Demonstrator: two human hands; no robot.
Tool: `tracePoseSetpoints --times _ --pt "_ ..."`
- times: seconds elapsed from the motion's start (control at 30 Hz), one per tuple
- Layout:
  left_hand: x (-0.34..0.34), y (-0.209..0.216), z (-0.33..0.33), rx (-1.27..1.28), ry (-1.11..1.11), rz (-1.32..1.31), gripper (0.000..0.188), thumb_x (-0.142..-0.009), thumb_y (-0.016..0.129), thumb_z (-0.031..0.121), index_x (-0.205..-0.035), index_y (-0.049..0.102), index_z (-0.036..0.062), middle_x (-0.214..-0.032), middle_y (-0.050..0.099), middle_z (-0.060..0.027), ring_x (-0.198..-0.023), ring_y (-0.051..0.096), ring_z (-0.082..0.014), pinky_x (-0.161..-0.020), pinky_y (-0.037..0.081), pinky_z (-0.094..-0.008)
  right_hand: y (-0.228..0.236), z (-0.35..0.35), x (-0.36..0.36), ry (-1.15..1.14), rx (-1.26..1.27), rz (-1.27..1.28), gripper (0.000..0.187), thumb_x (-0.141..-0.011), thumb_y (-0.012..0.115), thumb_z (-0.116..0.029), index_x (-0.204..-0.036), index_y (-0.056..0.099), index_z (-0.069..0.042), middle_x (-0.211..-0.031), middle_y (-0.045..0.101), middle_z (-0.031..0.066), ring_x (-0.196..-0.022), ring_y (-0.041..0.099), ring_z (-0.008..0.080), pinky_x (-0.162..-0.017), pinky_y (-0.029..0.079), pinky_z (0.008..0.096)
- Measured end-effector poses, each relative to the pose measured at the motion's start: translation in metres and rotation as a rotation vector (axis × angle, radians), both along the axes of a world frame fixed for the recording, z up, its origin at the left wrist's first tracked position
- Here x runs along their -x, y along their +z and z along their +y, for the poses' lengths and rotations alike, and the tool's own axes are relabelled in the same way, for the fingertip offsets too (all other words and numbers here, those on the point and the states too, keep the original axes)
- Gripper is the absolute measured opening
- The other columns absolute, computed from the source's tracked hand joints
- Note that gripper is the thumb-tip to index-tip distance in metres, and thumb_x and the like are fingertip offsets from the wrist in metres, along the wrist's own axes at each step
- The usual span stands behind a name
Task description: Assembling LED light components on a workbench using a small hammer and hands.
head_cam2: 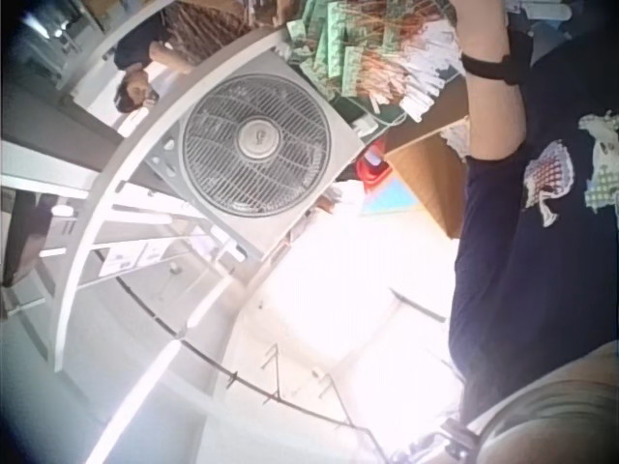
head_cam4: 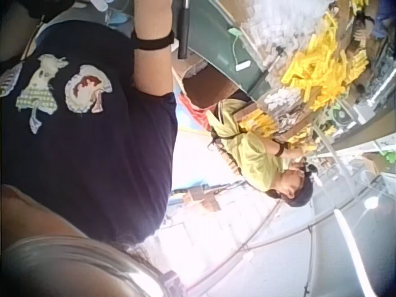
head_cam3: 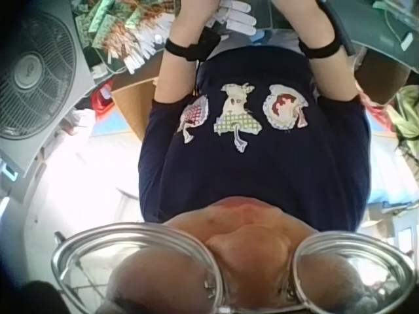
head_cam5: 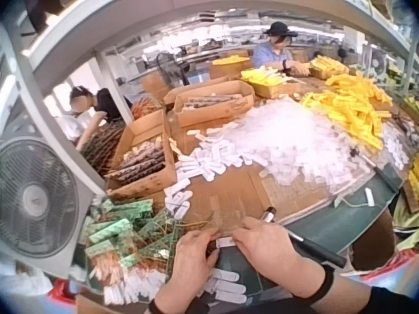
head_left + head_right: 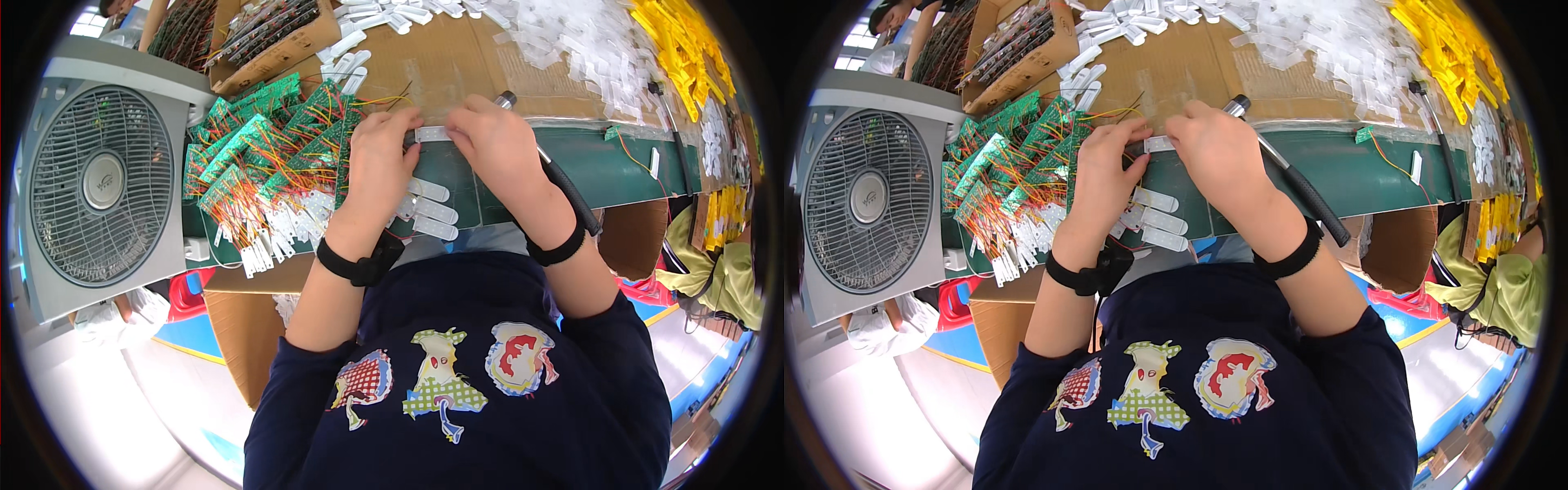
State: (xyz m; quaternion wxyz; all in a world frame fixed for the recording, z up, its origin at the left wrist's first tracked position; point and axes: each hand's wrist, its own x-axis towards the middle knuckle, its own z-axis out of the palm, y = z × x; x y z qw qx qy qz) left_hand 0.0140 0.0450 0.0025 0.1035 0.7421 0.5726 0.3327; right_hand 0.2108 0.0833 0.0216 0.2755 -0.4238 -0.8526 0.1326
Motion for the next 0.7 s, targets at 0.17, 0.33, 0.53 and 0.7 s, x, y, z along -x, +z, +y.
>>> tracePoseSetpoints --times 0.17,0.33,0.53,0.7 --pt "0.001 0.002 -0.001 0.028 0.003 -0.01 0.048 -0.077 0.08 -0.003 -0.124 0.069 0.0046 -0.11 0.079 -0.0084 -0.107 0.068 -0.0325 -0.095 0.053 -0.0444 -0.01 -0.01 -0.008 0.109 0.028 -0.009 0.012 -0.081 0.077 -0.005 -0.092 0.071 -0.007 -0.104 0.065 0.0088 -0.103 0.067 0.0305 -0.081 0.057 0.0419" --pt "0.002 0.002 -0.002 0.052 0.006 -0.015 0.046 -0.079 0.078 -0.003 -0.124 0.069 0.0054 -0.112 0.079 -0.0084 -0.108 0.067 -0.0326 -0.098 0.051 -0.0452 -0.009 -0.011 -0.017 0.1 0.167 0.007 0.022 -0.077 0.08 0.001 -0.094 0.068 -0.002 -0.105 0.063 0.011 -0.102 0.066 0.033 -0.086 0.055 0.0421" --pt "0.003 0.0 -0.003 0.044 0.001 -0.026 0.041 -0.083 0.076 0.0 -0.123 0.07 0.0054 -0.111 0.078 -0.0083 -0.108 0.067 -0.0324 -0.099 0.05 -0.0458 -0.004 -0.007 -0.018 0.138 0.227 -0.008 0.023 -0.076 0.082 -0.001 -0.094 0.067 -0.003 -0.103 0.061 0.0111 -0.1 0.066 0.0336 -0.084 0.055 0.0432" --pt "0.004 -0.001 -0.003 0.043 0.007 -0.038 0.039 -0.084 0.076 0.002 -0.122 0.07 0.0053 -0.109 0.078 -0.0082 -0.107 0.067 -0.0321 -0.099 0.05 -0.0455 -0.003 -0.006 -0.019 0.185 0.218 -0.008 0.027 -0.075 0.083 -0.001 -0.095 0.066 -0.003 -0.103 0.06 0.0118 -0.1 0.065 0.0346 -0.085 0.054 0.0436"
